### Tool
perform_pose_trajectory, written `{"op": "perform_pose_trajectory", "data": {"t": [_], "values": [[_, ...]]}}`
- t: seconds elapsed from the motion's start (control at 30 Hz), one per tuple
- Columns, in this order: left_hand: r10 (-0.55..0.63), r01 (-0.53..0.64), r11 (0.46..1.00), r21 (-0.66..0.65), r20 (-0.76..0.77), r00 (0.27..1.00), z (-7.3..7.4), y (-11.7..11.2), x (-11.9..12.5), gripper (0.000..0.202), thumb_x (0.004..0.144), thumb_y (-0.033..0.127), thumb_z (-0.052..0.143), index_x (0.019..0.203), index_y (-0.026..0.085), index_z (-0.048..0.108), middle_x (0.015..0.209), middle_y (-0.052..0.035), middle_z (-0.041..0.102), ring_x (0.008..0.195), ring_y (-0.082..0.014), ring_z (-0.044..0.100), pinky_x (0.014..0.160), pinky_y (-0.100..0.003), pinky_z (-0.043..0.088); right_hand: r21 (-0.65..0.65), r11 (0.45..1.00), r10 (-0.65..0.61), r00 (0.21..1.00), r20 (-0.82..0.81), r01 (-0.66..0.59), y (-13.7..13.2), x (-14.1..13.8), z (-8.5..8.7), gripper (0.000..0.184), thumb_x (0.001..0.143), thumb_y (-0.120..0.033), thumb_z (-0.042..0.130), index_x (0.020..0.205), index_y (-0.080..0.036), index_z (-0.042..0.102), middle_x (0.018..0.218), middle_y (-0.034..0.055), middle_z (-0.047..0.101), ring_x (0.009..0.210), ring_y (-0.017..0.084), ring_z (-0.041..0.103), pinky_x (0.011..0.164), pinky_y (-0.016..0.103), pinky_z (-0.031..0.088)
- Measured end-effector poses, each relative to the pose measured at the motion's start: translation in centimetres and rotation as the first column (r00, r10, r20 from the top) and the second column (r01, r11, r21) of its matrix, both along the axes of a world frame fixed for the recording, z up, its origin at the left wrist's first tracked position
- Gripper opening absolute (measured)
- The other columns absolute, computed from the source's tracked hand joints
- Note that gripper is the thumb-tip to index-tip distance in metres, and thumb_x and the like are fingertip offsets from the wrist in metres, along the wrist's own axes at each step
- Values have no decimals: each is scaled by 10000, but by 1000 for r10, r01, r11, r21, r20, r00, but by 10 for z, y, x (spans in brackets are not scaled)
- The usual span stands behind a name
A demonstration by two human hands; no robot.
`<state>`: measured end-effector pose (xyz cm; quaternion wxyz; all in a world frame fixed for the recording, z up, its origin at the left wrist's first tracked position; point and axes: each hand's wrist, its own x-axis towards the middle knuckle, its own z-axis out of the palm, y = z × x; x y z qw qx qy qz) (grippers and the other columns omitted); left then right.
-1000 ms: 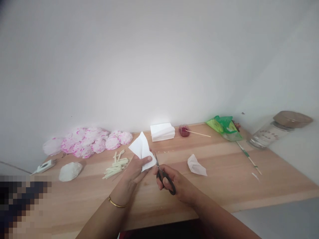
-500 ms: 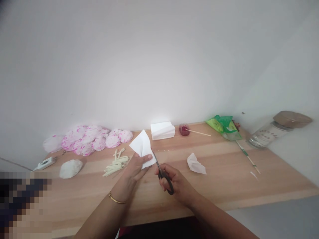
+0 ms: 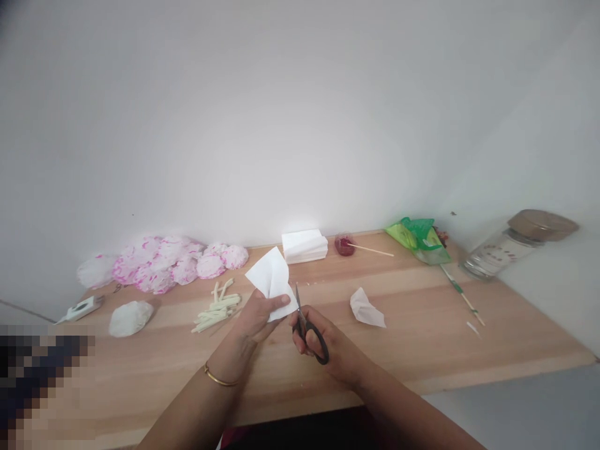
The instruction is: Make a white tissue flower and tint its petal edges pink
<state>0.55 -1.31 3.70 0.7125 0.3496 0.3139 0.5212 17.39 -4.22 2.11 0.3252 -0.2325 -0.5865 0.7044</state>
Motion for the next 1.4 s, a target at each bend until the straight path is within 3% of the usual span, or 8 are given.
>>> {"op": "perform_pose_trajectory", "data": {"t": [0.3,0.5,0.87,1.03,1.27,1.4], "values": [[87,-86,996,-30,15,996,-6,2,0,372,600,185,795,875,144,548,685,18,571,522,-82,519,472,-200,394,28,996,-87,990,113,84,-4,1,12,534,805,-685,467,986,-183,445,636,-49,377,572,96,275,559,256,230],[-43,43,999,6,25,999,-1,-1,4,355,623,244,780,874,144,549,648,11,581,454,-100,529,429,-209,351,22,1000,-2,1000,28,1,-2,0,4,564,821,-701,403,1047,-186,436,749,-6,452,596,99,277,548,258,219],[63,-63,997,-37,-15,998,-6,1,4,407,582,234,811,899,120,582,699,-3,597,525,-91,532,469,-211,415,90,990,-119,984,130,108,-2,0,8,555,820,-704,403,982,-174,439,638,-47,393,567,98,272,560,260,232],[27,-26,1000,-10,28,999,-3,-1,6,383,571,221,815,847,125,567,636,18,576,482,-79,509,460,-204,398,105,993,-54,995,85,45,0,-2,1,589,803,-742,356,983,-185,426,724,-11,456,586,103,278,552,260,238],[17,-17,1000,-17,22,1000,-5,-1,8,394,598,209,796,912,131,571,650,15,575,488,-91,522,437,-199,359,136,980,-159,983,90,146,-3,-3,3,531,823,-719,357,874,-194,417,663,-33,404,575,107,286,557,266,248],[36,-35,999,-36,31,999,-3,-2,8,404,566,196,816,889,127,583,662,11,584,519,-99,528,479,-215,391,140,980,-155,983,99,140,-4,-3,7,540,812,-727,370,898,-196,415,664,-31,423,574,108,308,562,266,263]]}}
